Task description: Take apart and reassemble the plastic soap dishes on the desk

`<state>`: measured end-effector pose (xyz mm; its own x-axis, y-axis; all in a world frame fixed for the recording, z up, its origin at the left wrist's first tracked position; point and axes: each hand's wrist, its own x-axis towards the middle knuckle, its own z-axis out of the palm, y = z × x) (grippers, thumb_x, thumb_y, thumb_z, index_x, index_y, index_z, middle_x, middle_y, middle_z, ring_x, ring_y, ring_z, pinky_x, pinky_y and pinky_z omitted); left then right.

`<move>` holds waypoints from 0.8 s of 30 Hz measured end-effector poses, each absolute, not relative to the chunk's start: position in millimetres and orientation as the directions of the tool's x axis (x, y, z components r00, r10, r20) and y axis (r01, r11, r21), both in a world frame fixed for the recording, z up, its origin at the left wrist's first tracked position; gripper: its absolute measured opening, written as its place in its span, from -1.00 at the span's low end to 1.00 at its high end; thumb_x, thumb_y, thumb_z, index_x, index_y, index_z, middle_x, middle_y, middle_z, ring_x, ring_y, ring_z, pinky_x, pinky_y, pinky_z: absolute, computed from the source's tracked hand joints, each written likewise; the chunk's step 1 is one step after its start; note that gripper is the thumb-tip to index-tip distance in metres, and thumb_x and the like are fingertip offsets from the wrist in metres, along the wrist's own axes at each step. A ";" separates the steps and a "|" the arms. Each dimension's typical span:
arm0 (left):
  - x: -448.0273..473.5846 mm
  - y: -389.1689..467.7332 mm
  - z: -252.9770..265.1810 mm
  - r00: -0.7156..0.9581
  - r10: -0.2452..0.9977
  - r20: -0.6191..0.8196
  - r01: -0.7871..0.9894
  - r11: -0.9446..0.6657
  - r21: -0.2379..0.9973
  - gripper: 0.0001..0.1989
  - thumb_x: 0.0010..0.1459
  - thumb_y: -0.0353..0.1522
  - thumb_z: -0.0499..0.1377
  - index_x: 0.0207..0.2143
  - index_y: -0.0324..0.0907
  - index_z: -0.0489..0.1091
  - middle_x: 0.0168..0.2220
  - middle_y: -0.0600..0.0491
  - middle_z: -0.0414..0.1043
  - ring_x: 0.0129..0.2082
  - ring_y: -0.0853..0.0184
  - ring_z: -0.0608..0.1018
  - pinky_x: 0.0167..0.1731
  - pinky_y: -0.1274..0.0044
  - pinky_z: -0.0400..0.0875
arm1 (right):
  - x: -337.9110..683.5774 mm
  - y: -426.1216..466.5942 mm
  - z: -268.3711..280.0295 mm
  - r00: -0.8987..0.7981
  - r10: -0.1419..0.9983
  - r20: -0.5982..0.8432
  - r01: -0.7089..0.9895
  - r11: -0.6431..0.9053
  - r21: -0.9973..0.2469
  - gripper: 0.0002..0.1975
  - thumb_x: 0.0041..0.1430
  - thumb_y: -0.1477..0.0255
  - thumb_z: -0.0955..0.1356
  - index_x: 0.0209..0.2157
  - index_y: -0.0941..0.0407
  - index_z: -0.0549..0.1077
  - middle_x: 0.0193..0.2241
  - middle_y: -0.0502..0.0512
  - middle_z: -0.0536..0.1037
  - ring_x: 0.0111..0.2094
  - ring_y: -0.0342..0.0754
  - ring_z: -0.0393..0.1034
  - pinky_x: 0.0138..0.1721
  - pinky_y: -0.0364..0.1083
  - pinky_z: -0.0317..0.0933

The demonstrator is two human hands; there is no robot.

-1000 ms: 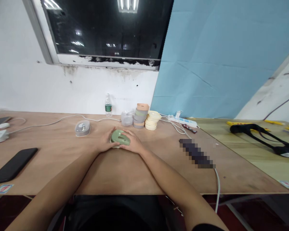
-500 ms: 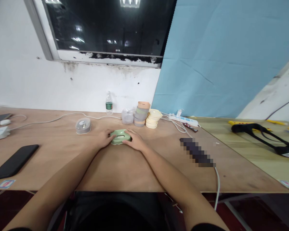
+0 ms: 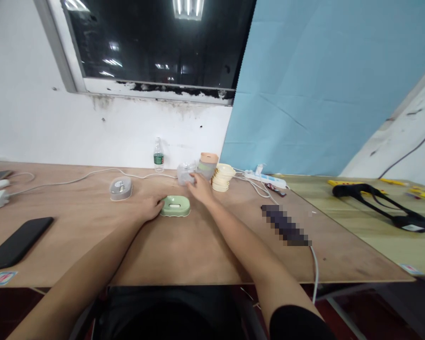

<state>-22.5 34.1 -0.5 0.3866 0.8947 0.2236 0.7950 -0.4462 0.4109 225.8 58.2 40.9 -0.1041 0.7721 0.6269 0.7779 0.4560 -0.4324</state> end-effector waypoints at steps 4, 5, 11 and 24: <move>-22.8 32.1 -0.2 0.394 0.889 0.236 0.785 -0.458 0.417 -0.55 0.27 -0.25 -0.09 0.16 -0.06 0.29 0.11 0.02 0.38 0.06 0.15 0.44 0.08 0.34 0.27 | 220.3 99.2 79.7 -0.180 0.703 0.688 0.808 0.505 -0.305 -0.57 0.19 0.37 0.27 0.09 0.17 0.31 0.04 0.24 0.37 -0.03 0.08 0.34 0.04 0.06 0.22; -22.9 31.7 -0.3 0.397 0.885 0.241 0.782 -0.464 0.416 -0.55 0.27 -0.24 -0.10 0.16 -0.06 0.28 0.11 0.01 0.39 0.06 0.15 0.45 0.08 0.34 0.27 | 219.4 109.1 84.5 -0.211 0.696 0.687 0.817 0.511 -0.267 -0.55 0.19 0.40 0.27 0.11 0.19 0.29 0.08 0.27 0.33 0.05 0.10 0.28 0.09 0.07 0.17; -24.1 32.4 -0.9 0.425 0.870 0.250 0.769 -0.493 0.408 -0.54 0.28 -0.19 -0.10 0.15 -0.09 0.29 0.12 0.01 0.37 0.09 0.18 0.43 0.12 0.38 0.22 | 221.0 147.6 81.1 -0.284 0.787 0.547 0.886 0.434 -0.163 -0.56 0.14 0.53 0.26 0.09 0.20 0.31 0.08 0.28 0.35 0.08 0.10 0.25 0.11 0.06 0.15; -23.7 40.6 -10.7 0.406 0.881 0.241 0.780 -0.472 0.412 -0.54 0.27 -0.16 -0.08 0.15 -0.10 0.27 0.11 -0.03 0.38 0.08 0.16 0.42 0.09 0.36 0.23 | 226.7 115.5 77.8 -0.069 0.707 0.704 0.836 0.426 -0.346 -0.74 0.12 0.53 0.27 -0.13 0.14 0.44 -0.13 0.18 0.37 -0.22 0.00 0.37 -0.09 0.00 0.27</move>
<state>-23.7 40.6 -10.7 0.4062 0.8814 0.2412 0.7797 -0.4719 0.4115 226.7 115.5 77.8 -0.0686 0.7068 0.7040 0.8363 0.4256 -0.3458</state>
